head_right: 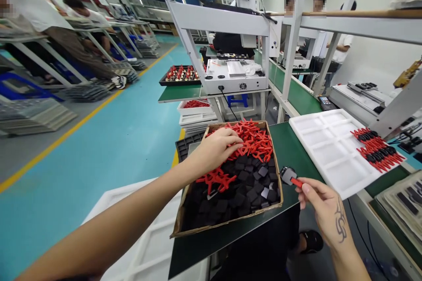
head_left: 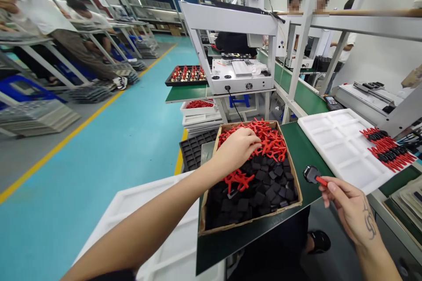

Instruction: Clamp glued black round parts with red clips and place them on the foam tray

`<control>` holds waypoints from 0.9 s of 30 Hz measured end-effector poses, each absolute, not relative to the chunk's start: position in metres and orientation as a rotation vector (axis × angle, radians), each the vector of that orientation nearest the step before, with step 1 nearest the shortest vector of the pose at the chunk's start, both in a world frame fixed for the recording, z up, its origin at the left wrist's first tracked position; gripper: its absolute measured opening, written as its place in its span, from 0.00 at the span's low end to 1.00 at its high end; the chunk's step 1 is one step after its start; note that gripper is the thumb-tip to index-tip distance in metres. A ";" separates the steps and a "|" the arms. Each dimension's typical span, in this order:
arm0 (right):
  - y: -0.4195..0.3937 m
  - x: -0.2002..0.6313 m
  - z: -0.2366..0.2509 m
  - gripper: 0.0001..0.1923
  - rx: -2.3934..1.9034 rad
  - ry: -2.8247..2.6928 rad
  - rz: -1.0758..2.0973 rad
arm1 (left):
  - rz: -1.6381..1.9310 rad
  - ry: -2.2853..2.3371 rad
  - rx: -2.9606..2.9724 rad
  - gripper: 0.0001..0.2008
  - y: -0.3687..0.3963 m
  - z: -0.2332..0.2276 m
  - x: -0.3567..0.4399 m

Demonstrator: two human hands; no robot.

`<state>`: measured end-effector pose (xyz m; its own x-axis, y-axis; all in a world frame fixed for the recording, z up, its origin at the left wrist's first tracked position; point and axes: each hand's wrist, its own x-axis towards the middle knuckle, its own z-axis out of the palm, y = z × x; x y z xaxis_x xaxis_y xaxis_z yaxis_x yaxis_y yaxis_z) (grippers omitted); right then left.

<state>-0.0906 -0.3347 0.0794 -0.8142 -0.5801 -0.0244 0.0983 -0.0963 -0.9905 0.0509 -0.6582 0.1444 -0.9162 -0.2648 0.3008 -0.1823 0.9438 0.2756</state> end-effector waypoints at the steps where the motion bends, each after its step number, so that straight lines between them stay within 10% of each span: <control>1: -0.339 -0.088 0.080 0.18 -0.486 1.674 -2.033 | -0.535 -2.745 0.317 0.11 -0.649 0.147 0.058; 8: -0.382 -0.055 0.103 0.18 -0.410 1.305 -2.152 | -2.255 -2.133 0.381 0.19 -0.573 0.122 0.081; 27: -0.369 -0.046 0.079 0.17 -0.421 1.352 -2.008 | -2.463 -1.659 0.512 0.26 -0.541 0.093 0.092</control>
